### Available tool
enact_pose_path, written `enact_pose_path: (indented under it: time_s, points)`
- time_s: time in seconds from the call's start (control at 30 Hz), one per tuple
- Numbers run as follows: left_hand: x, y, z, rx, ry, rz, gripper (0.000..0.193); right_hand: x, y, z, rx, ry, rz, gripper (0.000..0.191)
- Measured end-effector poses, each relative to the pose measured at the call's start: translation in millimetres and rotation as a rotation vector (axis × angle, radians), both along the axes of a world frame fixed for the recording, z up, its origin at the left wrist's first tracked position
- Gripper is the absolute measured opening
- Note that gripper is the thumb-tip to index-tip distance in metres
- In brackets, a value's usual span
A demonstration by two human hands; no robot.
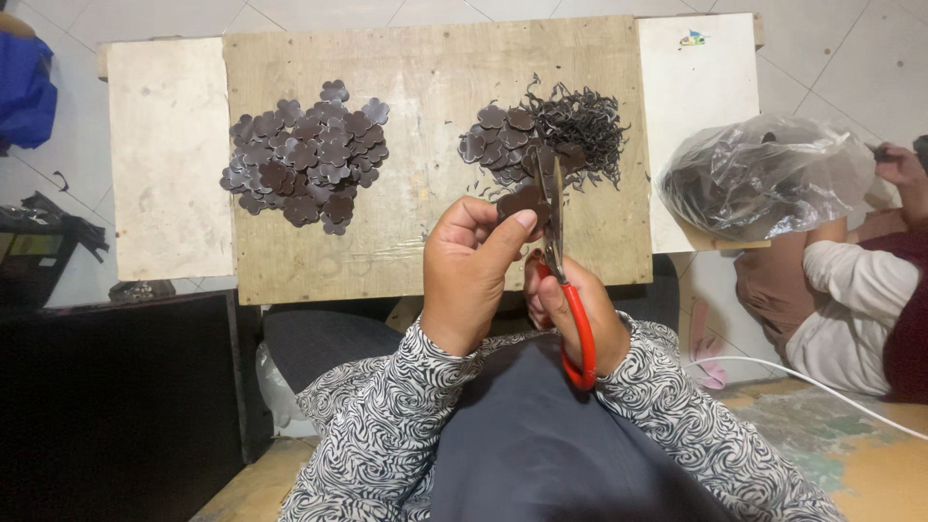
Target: The person sits on the floor and uses red-handled scissors to trim dark brown flower-shaped pieces of material. They hold each piece in the left hand and cut with the right, placing finished pieces into a pile on a wooden board. A second person works nearby in the background.
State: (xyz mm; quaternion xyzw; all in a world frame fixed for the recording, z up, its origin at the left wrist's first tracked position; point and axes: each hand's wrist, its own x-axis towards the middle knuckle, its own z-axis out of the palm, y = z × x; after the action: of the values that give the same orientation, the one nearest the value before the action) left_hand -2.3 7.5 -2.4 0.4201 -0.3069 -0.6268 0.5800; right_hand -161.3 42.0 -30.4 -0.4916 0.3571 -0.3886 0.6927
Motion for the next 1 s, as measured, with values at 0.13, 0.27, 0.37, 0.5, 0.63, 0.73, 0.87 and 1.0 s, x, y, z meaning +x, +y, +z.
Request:
enact_pose_path:
  time_s: [0.13, 0.27, 0.37, 0.5, 0.63, 0.73, 0.87, 1.0]
  points:
    - [-0.6, -0.7, 2.1, 0.020, 0.045, 0.002, 0.013, 0.5, -2.9, -0.6, -0.093, 0.038, 0.037, 0.051]
    - [-0.5, -0.8, 1.8, 0.016, 0.019, 0.003, 0.013, 0.3, -2.1, -2.4, -0.027, 0.032, 0.022, 0.050]
    - [-1.8, -1.3, -0.4, -0.001, -0.001, 0.007, 0.013, 1.9, -0.9, -5.9, 0.020, 0.005, -0.005, 0.047]
    - [-2.3, -1.1, -4.2, -0.014, -0.044, 0.017, 0.013, 3.7, 2.5, -10.5, 0.082, -0.087, -0.019, 0.045]
    - [-1.2, -1.9, -7.2, -0.019, -0.035, 0.029, 0.014, 2.8, 2.7, -14.5, 0.102, -0.116, -0.015, 0.044]
    - [0.7, -2.5, -8.2, -0.010, 0.004, 0.033, 0.013, 1.2, 2.3, -16.7, 0.134, -0.091, -0.018, 0.043]
    - [3.0, -2.1, -7.6, 0.003, -0.013, 0.027, 0.013, -0.3, 2.8, -18.9, 0.119, -0.052, -0.026, 0.043]
    - [6.9, -2.8, -6.9, 0.015, -0.036, 0.035, 0.013, -1.5, 2.9, -20.2, 0.091, -0.019, -0.021, 0.041]
